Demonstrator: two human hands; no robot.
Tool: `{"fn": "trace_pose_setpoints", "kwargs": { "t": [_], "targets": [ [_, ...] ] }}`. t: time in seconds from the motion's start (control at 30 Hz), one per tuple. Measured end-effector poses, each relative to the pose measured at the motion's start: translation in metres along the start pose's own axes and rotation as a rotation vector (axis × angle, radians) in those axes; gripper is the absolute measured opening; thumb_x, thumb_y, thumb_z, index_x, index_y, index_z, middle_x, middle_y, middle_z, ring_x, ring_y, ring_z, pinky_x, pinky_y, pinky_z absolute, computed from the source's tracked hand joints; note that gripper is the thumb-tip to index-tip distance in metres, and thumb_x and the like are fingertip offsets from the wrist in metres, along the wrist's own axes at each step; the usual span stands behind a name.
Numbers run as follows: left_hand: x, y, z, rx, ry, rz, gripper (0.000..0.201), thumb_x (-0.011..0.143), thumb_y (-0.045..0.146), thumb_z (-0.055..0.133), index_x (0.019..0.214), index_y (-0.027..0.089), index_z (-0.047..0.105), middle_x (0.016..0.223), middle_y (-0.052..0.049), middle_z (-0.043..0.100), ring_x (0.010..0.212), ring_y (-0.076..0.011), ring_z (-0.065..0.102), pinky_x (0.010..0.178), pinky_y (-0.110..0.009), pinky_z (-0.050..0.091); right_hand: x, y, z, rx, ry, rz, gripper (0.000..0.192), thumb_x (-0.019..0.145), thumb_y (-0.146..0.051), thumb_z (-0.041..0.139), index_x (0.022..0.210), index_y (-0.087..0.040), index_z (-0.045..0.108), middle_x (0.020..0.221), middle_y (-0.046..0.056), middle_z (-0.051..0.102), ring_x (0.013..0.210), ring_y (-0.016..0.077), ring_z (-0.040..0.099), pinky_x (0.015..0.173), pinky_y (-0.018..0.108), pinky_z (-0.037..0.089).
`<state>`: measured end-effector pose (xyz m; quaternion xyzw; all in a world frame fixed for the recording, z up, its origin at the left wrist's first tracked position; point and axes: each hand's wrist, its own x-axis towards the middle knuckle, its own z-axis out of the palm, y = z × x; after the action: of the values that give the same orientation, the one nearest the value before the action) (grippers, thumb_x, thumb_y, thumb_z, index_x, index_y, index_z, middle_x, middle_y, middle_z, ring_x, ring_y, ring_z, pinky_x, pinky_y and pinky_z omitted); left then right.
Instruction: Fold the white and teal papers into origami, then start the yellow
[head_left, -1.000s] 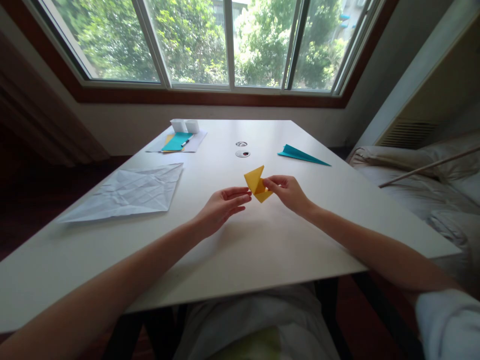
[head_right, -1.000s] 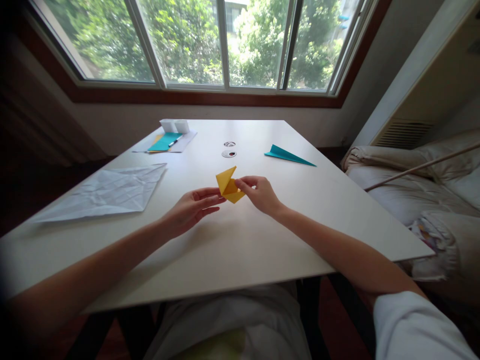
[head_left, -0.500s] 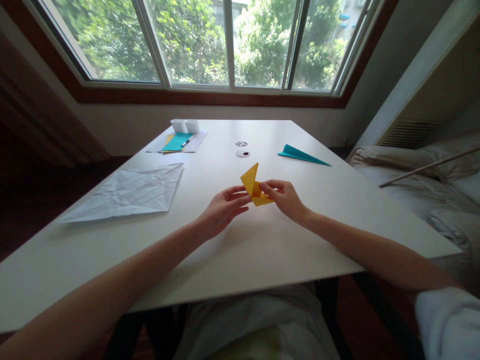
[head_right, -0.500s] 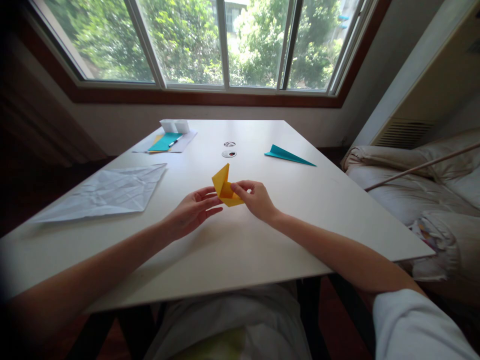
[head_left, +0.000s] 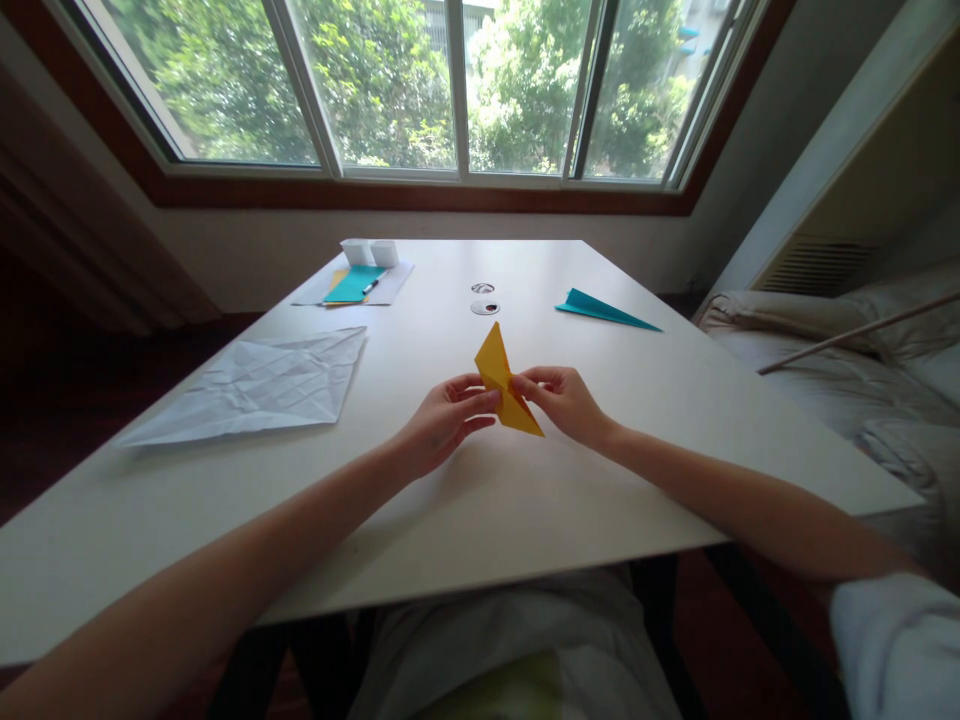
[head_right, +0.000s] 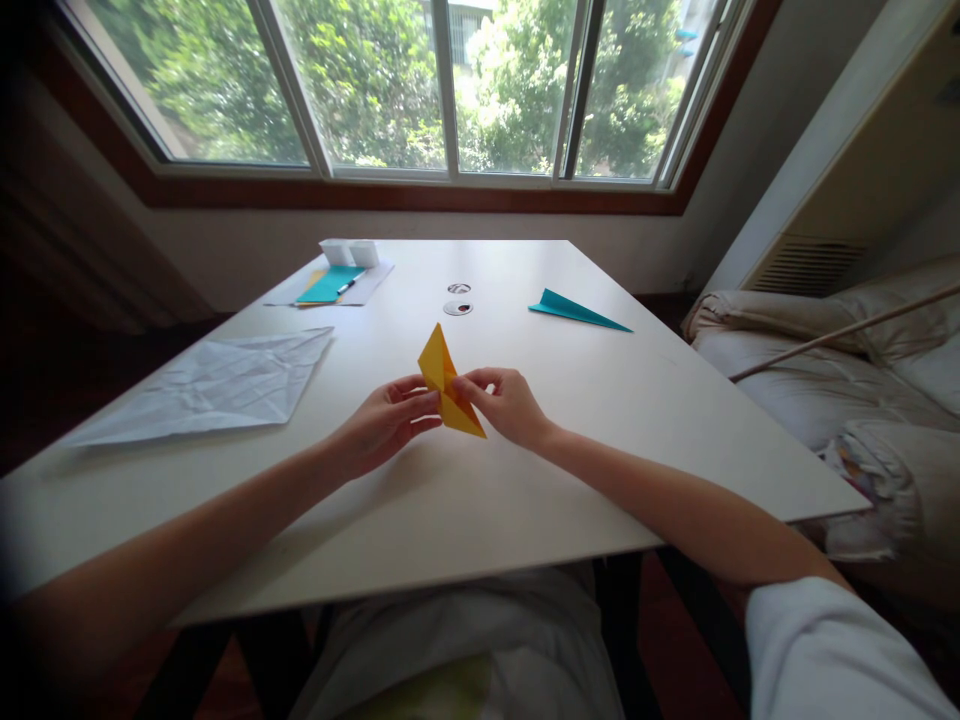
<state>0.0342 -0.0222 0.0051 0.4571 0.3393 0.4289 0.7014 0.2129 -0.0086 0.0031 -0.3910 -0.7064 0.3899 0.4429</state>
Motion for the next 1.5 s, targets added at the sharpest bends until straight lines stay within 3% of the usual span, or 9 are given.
{"fn": "trace_pose_setpoints", "kwargs": {
  "t": [0.2, 0.33, 0.43, 0.57, 0.77, 1.03, 1.37, 1.5],
  "targets": [
    [0.001, -0.001, -0.001, -0.006, 0.017, 0.023, 0.026, 0.065, 0.025, 0.074, 0.086, 0.015, 0.063, 0.082, -0.004, 0.068, 0.079, -0.0160, 0.062, 0.080, -0.033, 0.044, -0.002, -0.007, -0.001, -0.100, 0.018, -0.041, 0.032, 0.076, -0.046, 0.057, 0.077, -0.017, 0.069, 0.071, 0.003, 0.067, 0.064, 0.0138, 0.056, 0.057, 0.026, 0.040],
    [0.002, 0.000, -0.002, 0.044, 0.071, 0.068, 0.022, 0.064, 0.023, 0.073, 0.082, 0.014, 0.063, 0.082, -0.004, 0.067, 0.075, -0.0143, 0.061, 0.073, -0.029, 0.044, -0.001, -0.007, -0.002, 0.007, 0.127, 0.010, 0.033, 0.077, -0.047, 0.056, 0.091, -0.018, 0.064, 0.082, 0.003, 0.064, 0.070, 0.0126, 0.055, 0.062, 0.025, 0.042],
    [0.000, 0.001, -0.001, 0.180, 0.096, 0.084, 0.021, 0.062, 0.022, 0.072, 0.078, 0.013, 0.063, 0.075, -0.003, 0.066, 0.066, -0.0133, 0.058, 0.062, -0.025, 0.042, -0.001, -0.007, -0.001, 0.137, 0.047, 0.087, 0.037, 0.073, -0.047, 0.060, 0.097, -0.018, 0.061, 0.082, 0.003, 0.062, 0.069, 0.0120, 0.055, 0.059, 0.024, 0.042],
    [-0.003, 0.002, 0.002, 0.313, 0.067, 0.080, 0.020, 0.060, 0.023, 0.072, 0.076, 0.013, 0.065, 0.074, -0.003, 0.066, 0.065, -0.0142, 0.058, 0.060, -0.024, 0.040, -0.001, -0.009, 0.001, 0.250, -0.081, 0.127, 0.030, 0.067, -0.041, 0.067, 0.084, -0.017, 0.065, 0.077, 0.002, 0.064, 0.066, 0.0116, 0.055, 0.059, 0.025, 0.041],
    [-0.003, 0.000, -0.001, 0.405, 0.021, 0.005, 0.023, 0.064, 0.032, 0.071, 0.076, 0.013, 0.067, 0.068, -0.002, 0.063, 0.058, -0.0108, 0.053, 0.055, -0.023, 0.038, 0.003, -0.001, 0.000, 0.327, 0.065, 0.187, 0.025, 0.066, -0.038, 0.068, 0.078, -0.016, 0.064, 0.071, 0.001, 0.063, 0.059, 0.0085, 0.050, 0.054, 0.023, 0.037],
    [-0.004, 0.002, 0.001, 0.384, 0.072, 0.015, 0.024, 0.061, 0.033, 0.073, 0.071, 0.012, 0.066, 0.064, -0.002, 0.062, 0.058, -0.0116, 0.053, 0.055, -0.023, 0.040, 0.000, -0.002, 0.001, 0.301, -0.131, 0.225, 0.029, 0.063, -0.037, 0.071, 0.083, -0.016, 0.067, 0.078, 0.003, 0.066, 0.066, 0.0117, 0.054, 0.057, 0.024, 0.040],
    [-0.004, 0.005, -0.001, 0.299, 0.095, 0.019, 0.023, 0.061, 0.032, 0.074, 0.068, 0.012, 0.065, 0.062, -0.003, 0.061, 0.056, -0.0122, 0.054, 0.053, -0.025, 0.043, 0.004, 0.000, 0.000, 0.351, 0.022, 0.200, 0.028, 0.053, -0.035, 0.077, 0.074, -0.017, 0.068, 0.073, 0.002, 0.066, 0.061, 0.0111, 0.051, 0.054, 0.025, 0.037],
    [-0.006, 0.005, -0.001, 0.287, 0.093, 0.030, 0.023, 0.059, 0.032, 0.075, 0.063, 0.012, 0.064, 0.061, -0.002, 0.061, 0.056, -0.0117, 0.054, 0.054, -0.025, 0.043, 0.004, 0.000, 0.001, 0.444, -0.011, 0.257, 0.028, 0.054, -0.033, 0.077, 0.075, -0.017, 0.067, 0.076, 0.002, 0.066, 0.065, 0.0112, 0.053, 0.058, 0.025, 0.039]
  ]
}}
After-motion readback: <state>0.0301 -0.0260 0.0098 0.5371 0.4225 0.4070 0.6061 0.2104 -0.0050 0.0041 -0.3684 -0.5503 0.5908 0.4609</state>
